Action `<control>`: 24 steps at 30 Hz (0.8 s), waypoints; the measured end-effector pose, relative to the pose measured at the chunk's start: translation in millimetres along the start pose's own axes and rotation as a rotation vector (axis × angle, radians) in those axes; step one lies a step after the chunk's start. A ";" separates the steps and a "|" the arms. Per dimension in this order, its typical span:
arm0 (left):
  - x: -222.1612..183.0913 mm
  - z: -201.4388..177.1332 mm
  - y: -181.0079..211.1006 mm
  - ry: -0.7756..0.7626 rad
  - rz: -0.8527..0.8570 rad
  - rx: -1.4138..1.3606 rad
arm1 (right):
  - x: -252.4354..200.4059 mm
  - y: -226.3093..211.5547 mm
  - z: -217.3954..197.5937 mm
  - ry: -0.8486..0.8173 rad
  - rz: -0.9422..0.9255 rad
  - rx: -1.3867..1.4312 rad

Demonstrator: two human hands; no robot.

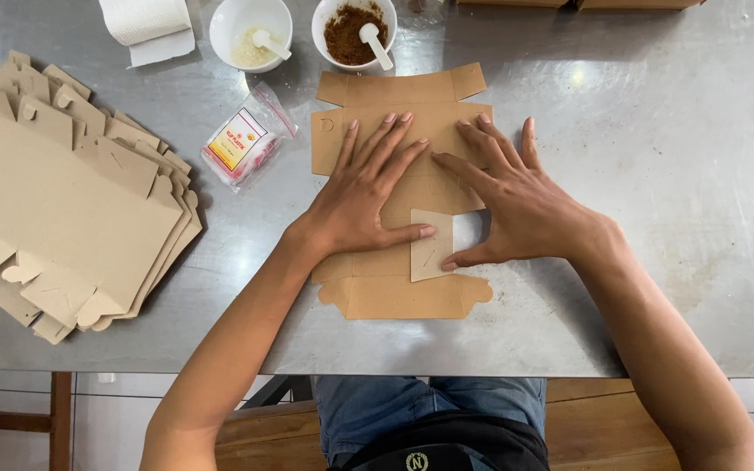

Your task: Assembling a cardboard box by folding along pre-scored lines and interlocking flaps on a prep table.

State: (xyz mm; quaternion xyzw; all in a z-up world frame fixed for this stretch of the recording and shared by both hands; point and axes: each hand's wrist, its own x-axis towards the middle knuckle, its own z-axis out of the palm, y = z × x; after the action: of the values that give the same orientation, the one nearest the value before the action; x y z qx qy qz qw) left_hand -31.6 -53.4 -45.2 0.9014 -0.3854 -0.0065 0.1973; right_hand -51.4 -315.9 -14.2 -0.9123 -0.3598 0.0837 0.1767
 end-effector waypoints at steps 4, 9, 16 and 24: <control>0.6 -1.0 0.1 -0.003 0.001 -0.003 | 1.5 0.2 -1.5 -0.005 0.007 -0.030; -0.6 0.8 0.3 0.002 -0.001 -0.002 | 0.9 3.1 1.0 0.070 -0.013 -0.026; -0.3 -0.6 -0.3 -0.006 -0.002 0.004 | 2.7 9.9 2.4 0.135 -0.014 -0.037; -0.3 -0.2 -0.2 -0.016 -0.004 0.010 | 1.3 13.2 4.5 0.135 -0.031 -0.044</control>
State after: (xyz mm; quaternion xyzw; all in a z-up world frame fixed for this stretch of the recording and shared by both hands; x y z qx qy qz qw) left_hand -31.6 -53.0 -45.1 0.9031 -0.3851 -0.0122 0.1897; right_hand -43.4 -322.8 -23.5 -0.9139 -0.3627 0.0112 0.1819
